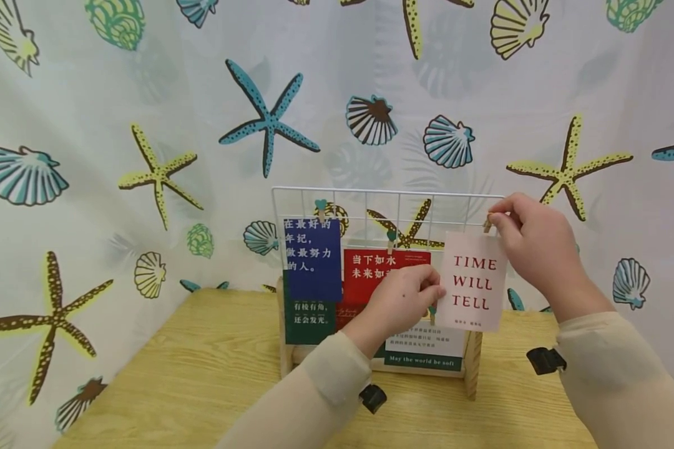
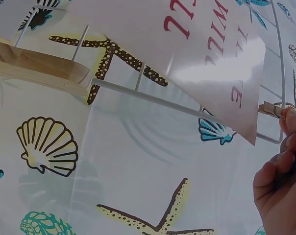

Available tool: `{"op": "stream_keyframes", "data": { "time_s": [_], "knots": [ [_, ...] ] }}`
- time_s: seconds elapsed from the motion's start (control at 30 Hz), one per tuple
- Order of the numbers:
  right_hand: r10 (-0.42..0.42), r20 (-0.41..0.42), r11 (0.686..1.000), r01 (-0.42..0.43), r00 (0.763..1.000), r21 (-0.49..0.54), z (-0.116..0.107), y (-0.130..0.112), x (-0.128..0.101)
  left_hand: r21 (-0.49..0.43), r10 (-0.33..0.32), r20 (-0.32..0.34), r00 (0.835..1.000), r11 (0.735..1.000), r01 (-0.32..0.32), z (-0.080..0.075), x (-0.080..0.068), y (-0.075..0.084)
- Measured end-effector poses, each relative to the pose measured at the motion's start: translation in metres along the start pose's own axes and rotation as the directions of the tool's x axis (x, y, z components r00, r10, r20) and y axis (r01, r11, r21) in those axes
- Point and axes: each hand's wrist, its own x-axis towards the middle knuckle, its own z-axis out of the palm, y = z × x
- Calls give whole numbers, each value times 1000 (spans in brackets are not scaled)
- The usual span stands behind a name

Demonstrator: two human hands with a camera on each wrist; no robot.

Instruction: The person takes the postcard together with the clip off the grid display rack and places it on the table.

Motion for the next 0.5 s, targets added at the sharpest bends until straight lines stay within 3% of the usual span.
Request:
{"op": "stream_keyframes", "data": {
  "time_s": [0.5],
  "knots": [
    [39, 7, 999, -39, 999, 27, -2, 12, -12, -30, 17, 30, 999, 999, -16, 4, -12, -7]
  ]
}}
